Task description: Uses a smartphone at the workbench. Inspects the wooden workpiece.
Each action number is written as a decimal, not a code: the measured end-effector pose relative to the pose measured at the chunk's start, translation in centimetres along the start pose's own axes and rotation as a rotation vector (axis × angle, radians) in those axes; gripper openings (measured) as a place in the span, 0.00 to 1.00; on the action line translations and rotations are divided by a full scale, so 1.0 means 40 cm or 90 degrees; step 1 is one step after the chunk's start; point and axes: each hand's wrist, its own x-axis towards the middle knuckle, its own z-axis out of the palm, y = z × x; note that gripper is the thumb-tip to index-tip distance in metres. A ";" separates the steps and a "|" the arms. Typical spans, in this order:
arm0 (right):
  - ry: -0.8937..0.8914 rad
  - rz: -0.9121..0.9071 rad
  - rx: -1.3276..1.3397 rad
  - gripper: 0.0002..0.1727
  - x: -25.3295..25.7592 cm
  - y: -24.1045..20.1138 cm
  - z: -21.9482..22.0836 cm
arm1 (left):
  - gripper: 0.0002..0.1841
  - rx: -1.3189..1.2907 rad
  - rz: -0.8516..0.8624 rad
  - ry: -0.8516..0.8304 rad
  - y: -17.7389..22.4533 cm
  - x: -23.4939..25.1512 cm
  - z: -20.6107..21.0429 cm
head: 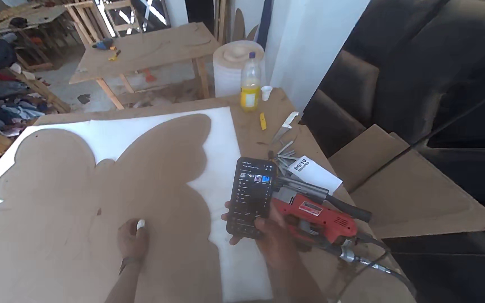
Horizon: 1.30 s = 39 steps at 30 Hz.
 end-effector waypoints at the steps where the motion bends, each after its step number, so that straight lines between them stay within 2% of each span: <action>1: -0.008 0.005 -0.004 0.38 -0.005 0.009 0.007 | 0.24 0.000 -0.003 -0.007 0.014 -0.001 -0.006; 5: -0.039 0.010 -0.071 0.42 -0.013 0.035 0.033 | 0.22 0.018 -0.007 -0.018 0.048 -0.008 -0.030; 8: -0.012 0.023 -0.112 0.37 -0.014 0.037 0.051 | 0.21 0.005 -0.022 -0.020 0.059 -0.009 -0.030; 18: -0.042 0.050 0.032 0.35 -0.021 0.049 0.040 | 0.22 -0.008 -0.017 -0.004 0.049 -0.009 -0.023; 39: 0.002 0.069 0.018 0.26 -0.019 0.047 0.035 | 0.22 0.005 0.003 0.000 0.031 -0.004 -0.013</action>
